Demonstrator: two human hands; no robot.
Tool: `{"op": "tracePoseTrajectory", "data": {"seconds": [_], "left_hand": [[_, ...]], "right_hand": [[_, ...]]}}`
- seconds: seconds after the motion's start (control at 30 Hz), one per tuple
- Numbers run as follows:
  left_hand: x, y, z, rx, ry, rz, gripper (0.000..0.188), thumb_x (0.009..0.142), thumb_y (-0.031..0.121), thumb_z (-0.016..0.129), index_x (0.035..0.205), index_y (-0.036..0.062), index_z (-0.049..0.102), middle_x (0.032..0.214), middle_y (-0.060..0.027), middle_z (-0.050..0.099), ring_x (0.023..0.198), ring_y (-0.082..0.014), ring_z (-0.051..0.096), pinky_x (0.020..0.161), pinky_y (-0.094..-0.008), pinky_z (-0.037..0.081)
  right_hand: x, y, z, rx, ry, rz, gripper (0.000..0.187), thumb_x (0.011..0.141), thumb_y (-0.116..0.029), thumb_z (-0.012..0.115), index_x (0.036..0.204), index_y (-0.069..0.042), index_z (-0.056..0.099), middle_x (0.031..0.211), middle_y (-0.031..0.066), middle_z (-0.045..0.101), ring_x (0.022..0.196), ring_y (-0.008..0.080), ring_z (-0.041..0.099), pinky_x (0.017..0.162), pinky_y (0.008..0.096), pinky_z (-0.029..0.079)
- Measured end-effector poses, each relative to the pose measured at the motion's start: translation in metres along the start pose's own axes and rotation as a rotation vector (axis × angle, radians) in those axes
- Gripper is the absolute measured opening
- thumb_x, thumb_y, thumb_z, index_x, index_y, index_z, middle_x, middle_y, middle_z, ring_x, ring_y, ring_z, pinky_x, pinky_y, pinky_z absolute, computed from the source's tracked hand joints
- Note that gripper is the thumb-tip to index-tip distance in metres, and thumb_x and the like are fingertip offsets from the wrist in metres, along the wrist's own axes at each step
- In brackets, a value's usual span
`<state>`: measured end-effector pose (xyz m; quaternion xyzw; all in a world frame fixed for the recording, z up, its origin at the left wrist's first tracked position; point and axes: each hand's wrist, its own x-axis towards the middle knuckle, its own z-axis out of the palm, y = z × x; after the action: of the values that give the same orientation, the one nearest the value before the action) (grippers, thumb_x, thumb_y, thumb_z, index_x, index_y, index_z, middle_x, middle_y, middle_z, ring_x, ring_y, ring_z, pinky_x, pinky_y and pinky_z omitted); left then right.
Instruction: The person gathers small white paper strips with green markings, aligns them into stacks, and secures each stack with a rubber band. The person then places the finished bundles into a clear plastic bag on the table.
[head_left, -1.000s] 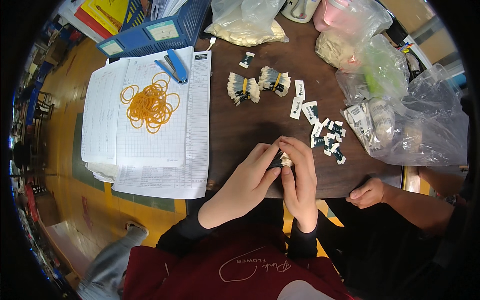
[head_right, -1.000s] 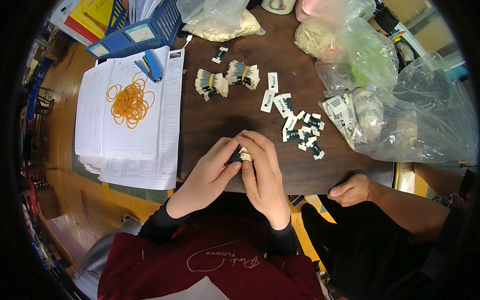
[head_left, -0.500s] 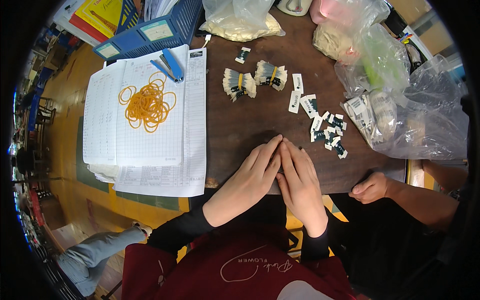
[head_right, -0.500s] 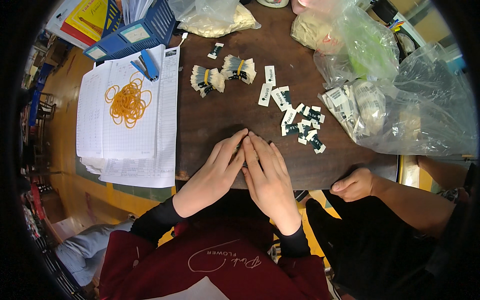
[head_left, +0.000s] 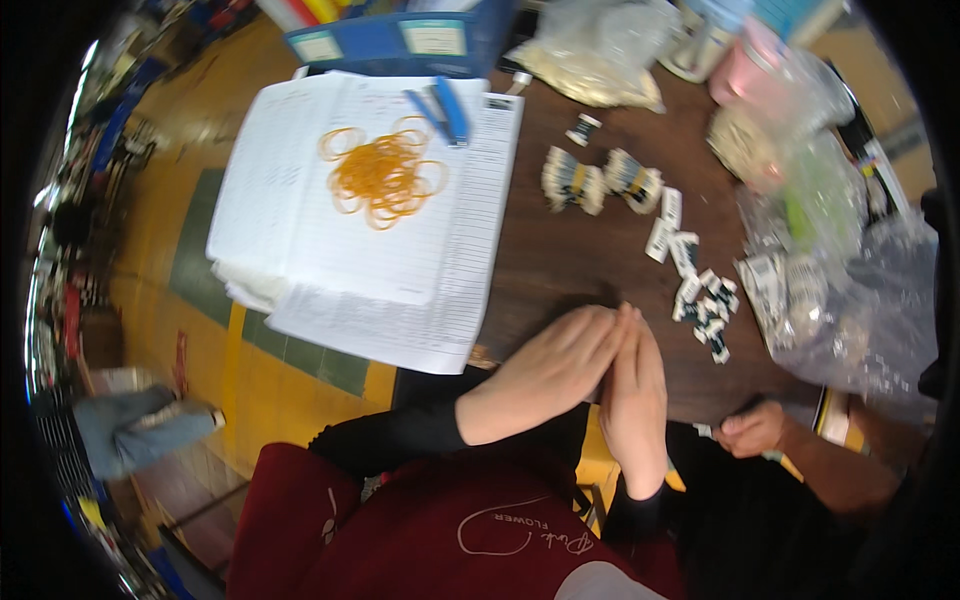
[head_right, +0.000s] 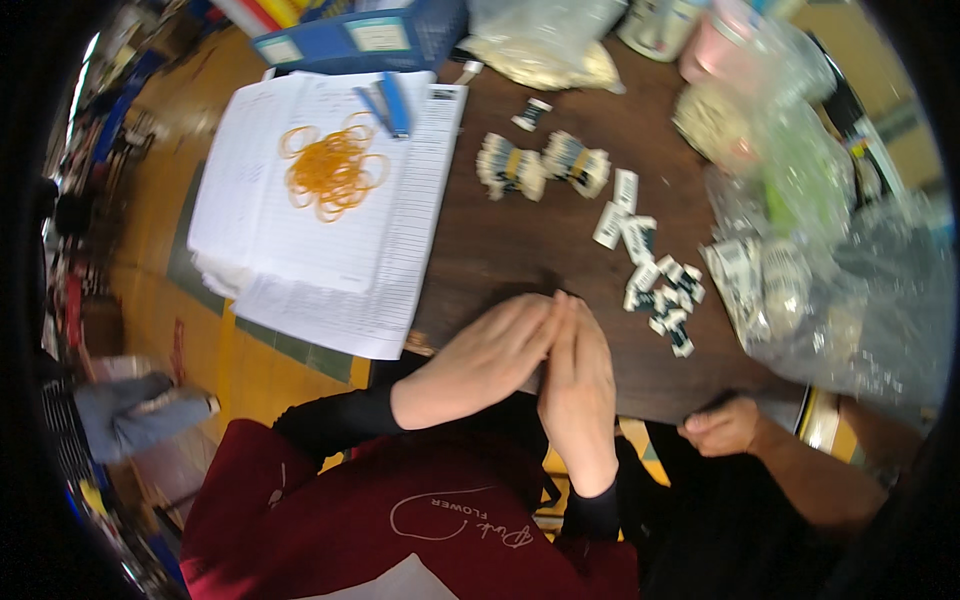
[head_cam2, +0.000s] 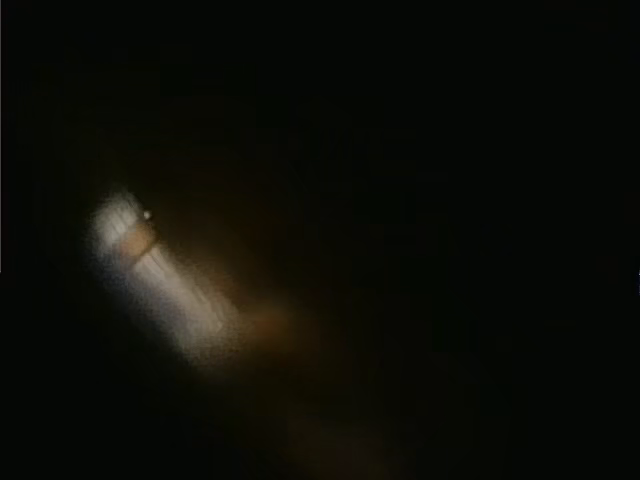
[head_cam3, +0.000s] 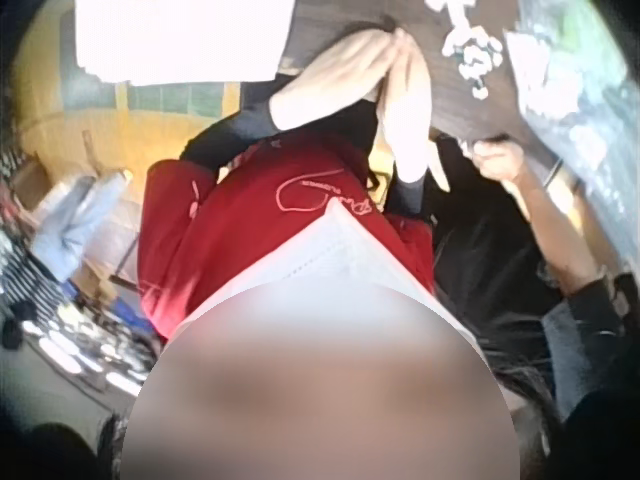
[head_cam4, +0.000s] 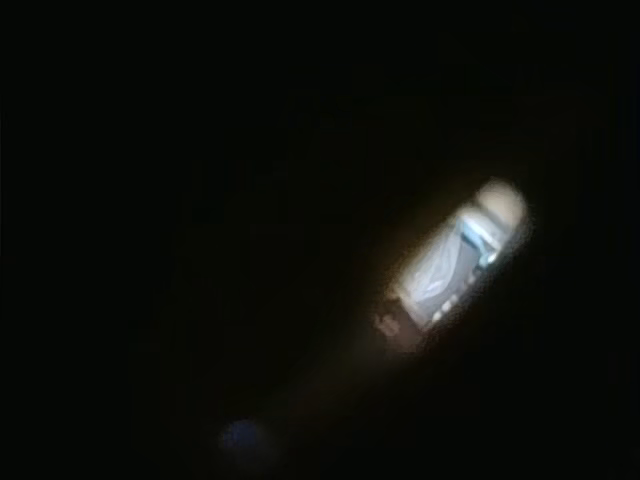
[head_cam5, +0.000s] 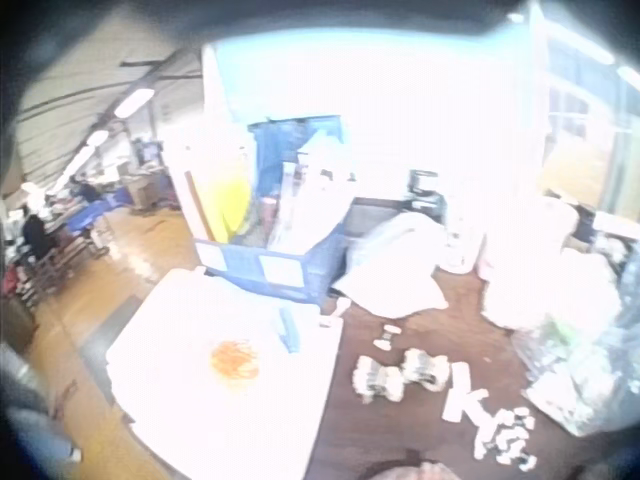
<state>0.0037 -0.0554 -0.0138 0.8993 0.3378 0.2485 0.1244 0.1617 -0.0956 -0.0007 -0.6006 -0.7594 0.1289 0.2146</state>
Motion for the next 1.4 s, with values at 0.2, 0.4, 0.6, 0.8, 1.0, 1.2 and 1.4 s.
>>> {"op": "tracePoseTrajectory", "data": {"seconds": [0.2, 0.4, 0.6, 0.8, 1.0, 1.2, 1.4], "left_hand": [[-0.004, 0.006, 0.004, 0.027, 0.084, -0.047, 0.064, 0.085, 0.012, 0.056, 0.143, -0.012, 0.042, 0.129, -0.0178, 0.054, 0.12, -0.0274, 0.054, 0.106, -0.0367, 0.045], [-0.003, 0.012, 0.017, -0.053, 0.223, -0.127, 0.047, 0.087, 0.012, 0.055, 0.128, -0.0091, 0.054, 0.124, -0.0174, 0.055, 0.12, -0.0296, 0.054, 0.105, -0.0388, 0.045], [-0.012, 0.005, 0.014, -0.013, 0.183, -0.025, 0.038, 0.085, 0.014, 0.057, 0.118, -0.0054, 0.058, 0.119, -0.0188, 0.057, 0.122, -0.0319, 0.052, 0.109, -0.0429, 0.041], [-0.01, 0.001, 0.014, -0.025, 0.179, -0.052, 0.036, 0.087, 0.017, 0.056, 0.114, -0.0061, 0.058, 0.121, -0.024, 0.056, 0.125, -0.0385, 0.05, 0.112, -0.0463, 0.037], [-0.005, -0.001, 0.017, -0.069, 0.124, -0.113, 0.041, 0.087, 0.012, 0.053, 0.122, -0.0095, 0.055, 0.126, -0.0244, 0.055, 0.127, -0.0367, 0.05, 0.112, -0.0448, 0.038], [-0.002, -0.001, 0.012, -0.196, 0.227, -0.172, 0.044, 0.086, 0.005, 0.053, 0.128, -0.0056, 0.054, 0.123, -0.018, 0.054, 0.12, -0.033, 0.052, 0.108, -0.0412, 0.042], [-0.004, -0.005, 0.0, -0.283, 0.155, -0.168, 0.044, 0.086, 0.003, 0.067, 0.128, 0.0029, 0.057, 0.123, -0.0142, 0.051, 0.121, -0.0336, 0.051, 0.104, -0.0449, 0.043]], "right_hand": [[-0.003, -0.009, -0.006, 0.125, -0.115, 0.139, 0.067, 0.089, 0.012, 0.044, 0.154, 0.004, 0.03, 0.151, 0.0287, 0.04, 0.142, 0.0433, 0.04, 0.114, 0.0449, 0.036], [0.028, -0.037, -0.053, 0.098, 0.124, 0.002, 0.05, 0.091, 0.005, 0.055, 0.14, 0.003, 0.052, 0.141, 0.0223, 0.052, 0.129, 0.0375, 0.052, 0.109, 0.0427, 0.039], [0.14, -0.082, -0.022, 0.151, -0.056, -0.533, 0.028, 0.086, -0.005, 0.068, 0.114, -0.002, 0.066, 0.112, 0.0156, 0.064, 0.102, 0.0361, 0.063, 0.087, 0.043, 0.051], [0.212, -0.085, 0.054, 0.068, -0.065, -0.673, 0.015, 0.088, -0.005, 0.065, 0.102, -0.001, 0.061, 0.1, 0.0145, 0.057, 0.098, 0.0347, 0.059, 0.086, 0.0425, 0.05], [0.193, -0.077, 0.019, 0.221, 0.012, -0.573, 0.005, 0.095, -0.005, 0.059, 0.096, 0.001, 0.058, 0.091, 0.0158, 0.058, 0.089, 0.0344, 0.06, 0.081, 0.0392, 0.05], [0.138, -0.048, -0.035, 0.835, 0.23, -0.051, 0.009, 0.103, -0.007, 0.056, 0.107, 0.0, 0.058, 0.095, 0.0076, 0.07, 0.089, 0.015, 0.066, 0.088, 0.0281, 0.05], [0.059, -0.004, -0.049, 1.267, 0.475, 0.082, 0.01, 0.099, -0.005, 0.062, 0.109, -0.002, 0.06, 0.089, 0.0058, 0.066, 0.083, 0.014, 0.062, 0.082, 0.0293, 0.049]]}}
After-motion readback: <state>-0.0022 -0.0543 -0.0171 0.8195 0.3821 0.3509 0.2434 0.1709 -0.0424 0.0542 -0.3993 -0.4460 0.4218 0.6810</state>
